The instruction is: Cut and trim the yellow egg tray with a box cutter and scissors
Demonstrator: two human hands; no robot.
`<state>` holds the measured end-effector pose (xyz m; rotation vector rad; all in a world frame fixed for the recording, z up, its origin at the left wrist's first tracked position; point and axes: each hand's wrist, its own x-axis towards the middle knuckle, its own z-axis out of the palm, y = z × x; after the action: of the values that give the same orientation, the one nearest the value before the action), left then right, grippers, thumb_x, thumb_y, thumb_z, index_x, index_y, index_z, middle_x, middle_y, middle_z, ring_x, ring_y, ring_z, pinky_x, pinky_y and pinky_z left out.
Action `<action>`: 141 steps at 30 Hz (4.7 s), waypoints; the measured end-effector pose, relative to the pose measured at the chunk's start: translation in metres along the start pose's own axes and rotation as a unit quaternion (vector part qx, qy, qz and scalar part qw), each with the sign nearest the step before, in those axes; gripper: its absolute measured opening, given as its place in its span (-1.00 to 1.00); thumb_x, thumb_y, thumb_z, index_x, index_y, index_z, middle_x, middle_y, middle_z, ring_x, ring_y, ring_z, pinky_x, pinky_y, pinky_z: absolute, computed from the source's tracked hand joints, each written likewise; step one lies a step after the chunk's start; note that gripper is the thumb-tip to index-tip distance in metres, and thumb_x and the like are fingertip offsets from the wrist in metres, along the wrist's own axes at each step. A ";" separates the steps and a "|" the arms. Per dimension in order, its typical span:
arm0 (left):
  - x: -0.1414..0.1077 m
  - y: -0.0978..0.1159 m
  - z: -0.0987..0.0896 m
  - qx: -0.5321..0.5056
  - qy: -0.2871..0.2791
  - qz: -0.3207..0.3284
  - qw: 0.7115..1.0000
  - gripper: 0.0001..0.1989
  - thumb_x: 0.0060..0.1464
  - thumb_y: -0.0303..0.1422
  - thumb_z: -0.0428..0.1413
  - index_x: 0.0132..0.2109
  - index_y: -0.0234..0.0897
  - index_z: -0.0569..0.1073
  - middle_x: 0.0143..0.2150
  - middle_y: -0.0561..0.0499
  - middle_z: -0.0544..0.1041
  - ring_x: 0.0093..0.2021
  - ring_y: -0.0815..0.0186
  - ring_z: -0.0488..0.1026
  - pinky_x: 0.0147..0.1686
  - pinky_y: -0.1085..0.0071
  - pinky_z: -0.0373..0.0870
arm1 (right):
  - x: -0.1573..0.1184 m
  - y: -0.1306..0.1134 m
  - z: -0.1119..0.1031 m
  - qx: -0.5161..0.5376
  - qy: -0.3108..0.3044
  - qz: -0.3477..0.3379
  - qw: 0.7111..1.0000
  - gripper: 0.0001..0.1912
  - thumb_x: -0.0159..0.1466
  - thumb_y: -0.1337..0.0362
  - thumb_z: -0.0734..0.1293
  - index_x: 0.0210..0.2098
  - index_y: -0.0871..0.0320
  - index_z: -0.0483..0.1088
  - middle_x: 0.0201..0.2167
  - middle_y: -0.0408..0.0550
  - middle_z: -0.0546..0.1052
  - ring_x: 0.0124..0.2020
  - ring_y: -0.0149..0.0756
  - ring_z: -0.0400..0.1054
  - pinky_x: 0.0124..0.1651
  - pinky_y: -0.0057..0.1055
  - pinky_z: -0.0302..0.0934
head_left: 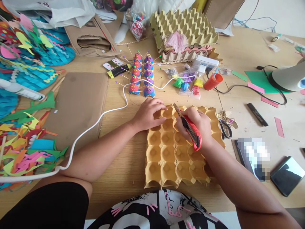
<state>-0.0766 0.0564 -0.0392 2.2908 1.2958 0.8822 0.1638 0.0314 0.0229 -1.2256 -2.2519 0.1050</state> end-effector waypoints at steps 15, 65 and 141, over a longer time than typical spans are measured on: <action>0.000 0.000 -0.001 -0.003 -0.004 -0.005 1.000 -0.59 0.22 -0.02 0.23 0.06 -0.15 0.59 0.19 -0.11 0.53 0.20 0.02 0.41 0.32 0.04 0.25 | 0.000 -0.003 0.001 -0.017 0.014 -0.023 0.999 -0.82 0.38 0.14 0.23 -0.35 0.00 0.23 -0.59 -0.18 0.37 -0.53 -0.27 0.25 -0.38 -0.33 0.13; 0.001 -0.004 0.003 0.008 0.004 0.004 1.000 -0.57 0.19 -0.04 0.25 0.07 -0.19 0.62 0.17 -0.13 0.54 0.19 -0.01 0.41 0.30 0.05 0.27 | -0.004 -0.011 0.010 -0.146 -0.008 -0.145 0.979 -0.81 0.34 0.34 0.23 -0.43 0.06 0.27 -0.60 -0.21 0.25 -0.53 -0.35 -0.02 -0.41 -0.37 -0.09; 0.002 0.001 0.001 0.010 0.004 -0.012 1.000 -0.66 0.17 -0.13 0.25 0.04 -0.14 0.61 0.15 -0.10 0.54 0.19 0.03 0.42 0.29 0.04 0.30 | 0.006 0.001 0.014 -0.002 -0.037 0.016 0.999 -0.83 0.41 0.09 0.24 -0.25 0.00 0.20 -0.51 -0.18 0.47 -0.51 -0.31 0.28 -0.41 -0.41 0.06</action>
<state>-0.0744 0.0571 -0.0389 2.2851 1.3373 0.8751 0.1543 0.0399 0.0133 -1.2804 -2.2963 0.1609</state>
